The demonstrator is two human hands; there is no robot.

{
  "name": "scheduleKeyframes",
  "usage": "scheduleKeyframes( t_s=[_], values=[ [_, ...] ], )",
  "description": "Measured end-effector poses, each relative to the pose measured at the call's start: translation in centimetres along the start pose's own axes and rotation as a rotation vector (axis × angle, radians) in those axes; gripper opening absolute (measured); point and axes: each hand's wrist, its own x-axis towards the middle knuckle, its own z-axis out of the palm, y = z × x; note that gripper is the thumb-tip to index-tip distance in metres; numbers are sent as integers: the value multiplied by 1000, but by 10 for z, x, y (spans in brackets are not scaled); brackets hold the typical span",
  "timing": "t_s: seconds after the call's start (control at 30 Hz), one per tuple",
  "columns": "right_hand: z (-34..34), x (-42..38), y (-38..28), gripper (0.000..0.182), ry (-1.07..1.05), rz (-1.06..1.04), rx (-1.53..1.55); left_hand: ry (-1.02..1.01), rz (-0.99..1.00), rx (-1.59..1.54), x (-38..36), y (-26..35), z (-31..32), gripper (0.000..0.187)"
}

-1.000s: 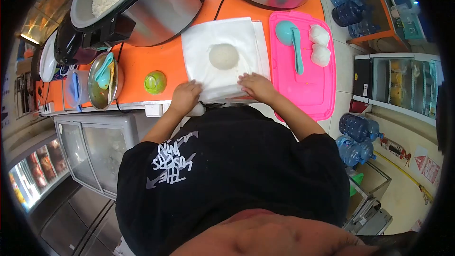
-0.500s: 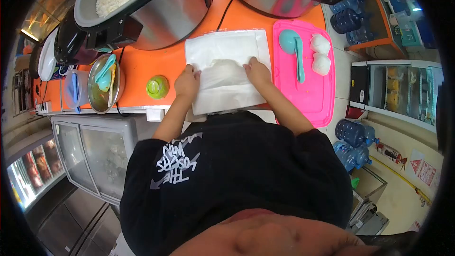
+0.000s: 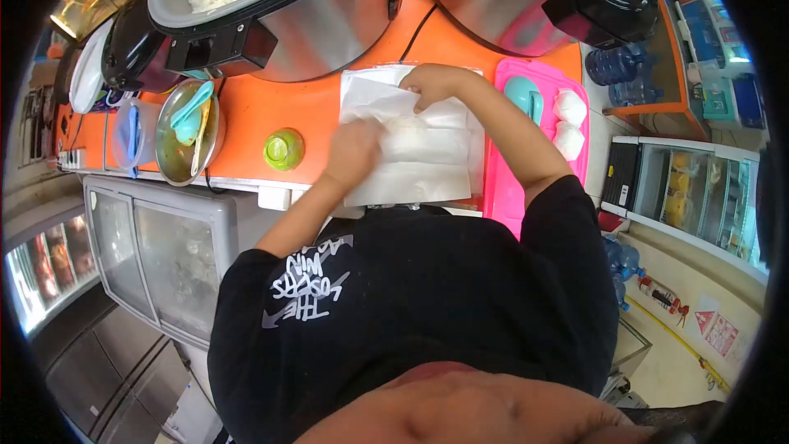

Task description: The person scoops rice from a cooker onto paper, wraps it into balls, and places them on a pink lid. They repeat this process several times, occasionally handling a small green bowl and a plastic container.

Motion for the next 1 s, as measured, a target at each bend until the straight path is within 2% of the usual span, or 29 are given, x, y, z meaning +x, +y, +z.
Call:
scheduleKeyframes(
  t_s=[0.03, 0.07, 0.1, 0.17, 0.2, 0.23, 0.27, 0.3, 0.33, 0.37, 0.4, 0.43, 0.47, 0.53, 0.57, 0.6, 0.63, 0.67, 0.73, 0.8, 0.83, 0.87, 0.9, 0.93, 0.97, 1.0],
  values=[
    [-2, 6, 2, 26, -86, -6, -126, 43, 296, -33, -10, 1, 26, 33],
    [5, 8, 7, 26, -91, -7, -127, 89, 593, -63, -17, 1, 49, 37],
    [19, 13, 16, 25, -11, -32, -67, 93, 590, -64, -20, 7, 51, 37],
    [48, 22, 32, 26, 119, -77, -26, 231, 475, 149, -22, 14, 51, 43],
    [67, 14, 18, 21, 169, -29, 78, 228, 477, 145, -22, 10, 53, 43],
    [88, 6, -4, 26, 181, 68, -7, 173, 474, 167, -20, 2, 57, 44],
    [117, -11, -30, 42, 341, 23, 333, 122, 469, 188, -18, -4, 57, 45],
    [134, -14, -41, 53, 357, 65, 11, -253, 286, 147, -17, -7, 44, 45],
    [145, -18, -46, 53, 360, 68, 8, -336, 143, 184, -13, -18, 34, 43],
    [154, -22, -50, 49, 514, 36, -113, -421, -2, 223, -11, -30, 26, 41],
    [160, -22, -51, 45, 671, 3, -232, 92, -60, 17, -18, -38, 22, 37],
    [161, -22, -48, 54, 609, 32, -224, 600, -109, -191, -23, -43, 21, 33],
    [163, -21, -45, 54, 621, 37, -213, 590, -101, -181, -26, -48, 19, 33],
    [162, -22, -45, 52, 663, 16, -320, 642, 197, 102, -29, -18, -28, 27],
    [157, -24, -50, 52, 670, 20, -319, 530, 311, 77, -26, -1, -33, 27],
    [149, -27, -58, 51, 565, 95, -233, 530, 319, 80, -18, 6, -25, 27],
    [144, -30, -62, 50, 459, 169, -148, 278, 296, 12, -6, 6, -11, 27],
    [145, -33, -61, 50, 465, 175, -154, 27, 271, -54, 3, 4, 1, 28],
    [155, -44, -52, 46, 754, 131, -40, 76, 284, 20, 0, -13, 21, 28],
    [187, -60, -15, 43, 907, 211, -112, 113, 294, 90, -3, -35, 37, 28],
    [194, -67, 3, 39, 918, 116, -199, 153, 332, 64, 0, -46, 43, 28],
    [197, -67, 18, 39, 909, 121, -196, 194, 367, 38, 1, -52, 48, 28],
    [197, -64, 33, 37, 795, 197, -118, 188, 368, 34, 1, -53, 48, 28],
    [191, -59, 43, 35, 689, 271, -41, 139, 211, -81, 4, -52, 42, 27],
    [183, -47, 52, 30, 798, 379, 62, 88, 56, -192, 8, -52, 37, 26],
    [180, -35, 52, 26, 903, 486, 169, 81, 60, -188, 16, -45, 31, 26]
  ],
)
